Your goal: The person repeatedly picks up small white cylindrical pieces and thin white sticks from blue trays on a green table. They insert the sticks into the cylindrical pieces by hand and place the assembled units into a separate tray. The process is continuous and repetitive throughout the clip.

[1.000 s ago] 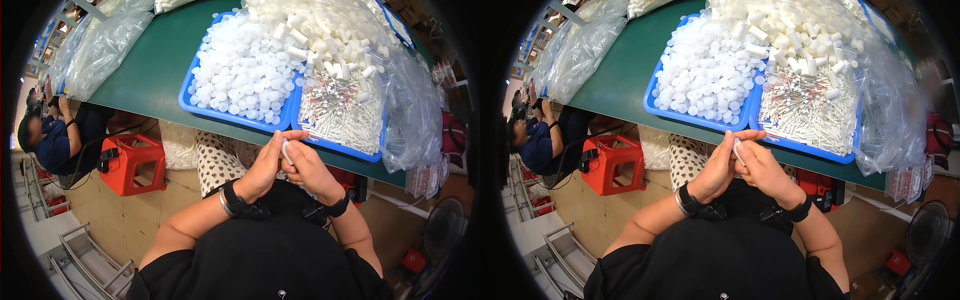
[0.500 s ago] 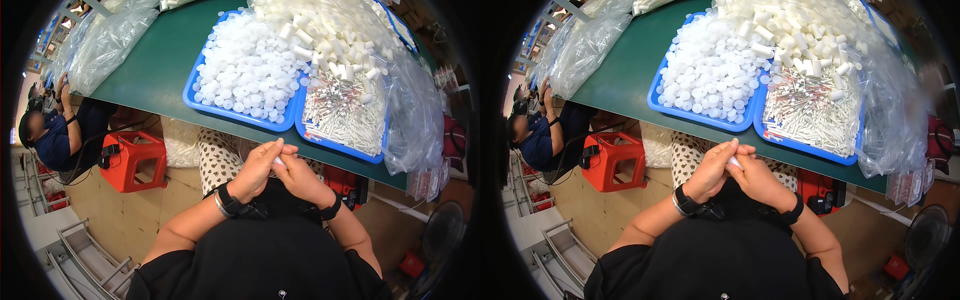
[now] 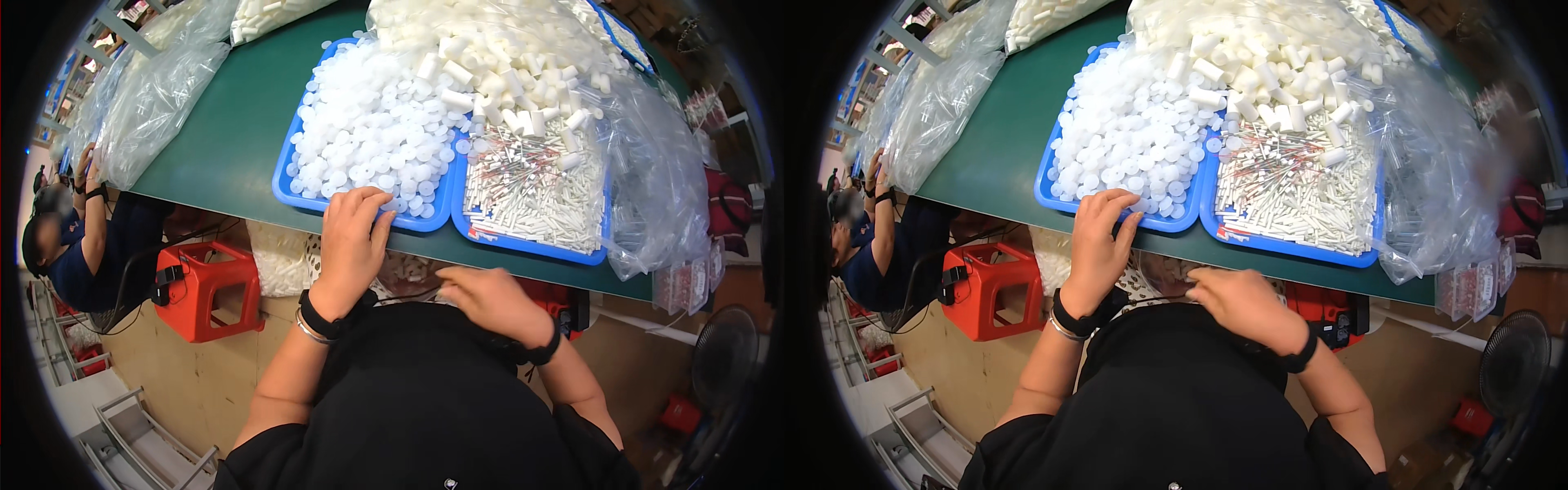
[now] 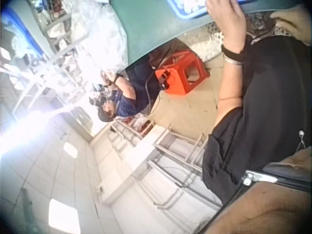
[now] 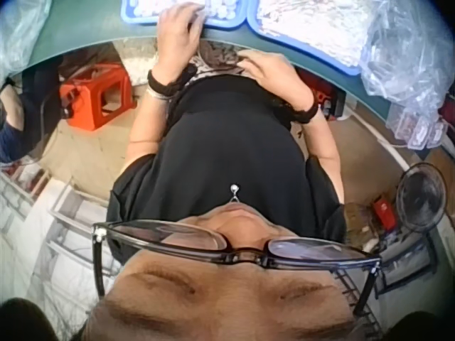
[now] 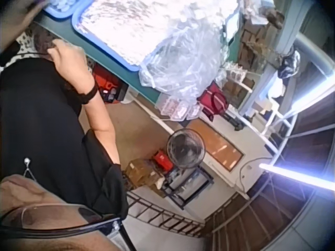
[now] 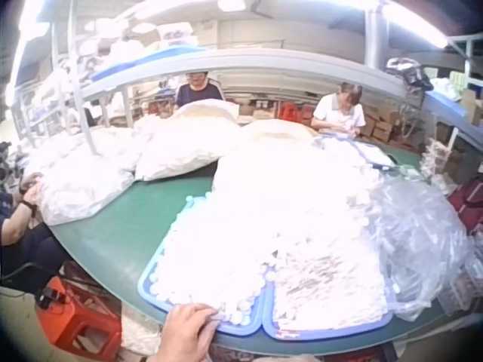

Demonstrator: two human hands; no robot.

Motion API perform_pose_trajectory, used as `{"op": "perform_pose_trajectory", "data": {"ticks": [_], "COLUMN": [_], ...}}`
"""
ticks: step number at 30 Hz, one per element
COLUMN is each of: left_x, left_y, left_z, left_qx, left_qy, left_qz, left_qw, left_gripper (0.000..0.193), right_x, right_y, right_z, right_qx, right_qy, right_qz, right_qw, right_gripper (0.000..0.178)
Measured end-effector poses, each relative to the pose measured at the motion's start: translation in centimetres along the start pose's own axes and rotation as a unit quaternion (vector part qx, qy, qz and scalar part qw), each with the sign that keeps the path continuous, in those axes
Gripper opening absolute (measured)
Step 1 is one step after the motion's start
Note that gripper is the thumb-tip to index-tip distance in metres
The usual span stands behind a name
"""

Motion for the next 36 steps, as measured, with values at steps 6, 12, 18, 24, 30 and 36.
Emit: {"op": "perform_pose_trajectory", "data": {"ticks": [6,12,18,24,30,36], "left_x": [1.3,1.5,1.6,0.6,-5.0,-5.2], "left_y": [0.3,-0.5,-0.6,-0.2,-2.6,-2.8], "left_z": [-1.6,-1.4,-1.2,-3.3,-9.5,-9.9], "left_qx": [0.06,0.051,0.015,-0.298,-0.674,-0.689], "left_qy": [0.067,0.075,0.073,0.172,0.375,0.387], "left_qz": [0.006,-0.012,-0.021,0.149,0.38,0.371], "left_qw": [0.996,0.996,0.997,0.927,0.511,0.487], "left_gripper": [0.014,0.012,0.013,0.018,0.03,0.029], "right_x": [0.0,0.3,-1.1,-3.5,-1.5,-1.3], "right_y": [-2.4,-4.4,-3.0,-4.1,0.2,-0.3], "right_z": [12.1,11.7,13.0,12.3,7.8,6.9], "right_qx": [-0.34,-0.378,-0.287,0.149,0.353,0.333], "right_qy": [-0.189,-0.127,-0.223,-0.379,-0.337,-0.344], "right_qz": [-0.033,-0.023,0.01,-0.081,-0.023,-0.048], "right_qw": [0.921,0.917,0.932,0.91,0.872,0.877], "right_gripper": [0.019,0.022,0.014,0.007,0.013,0.014]}}
Point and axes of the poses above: each hand's wrist, its own x-axis towards the middle knuckle, its own z-axis out of the back of the hand, y = z × x, the point moved 9 cm from there along x, towards the middle knuckle, and after that the axes turned 13 degrees about z, right-handed, at the moved point
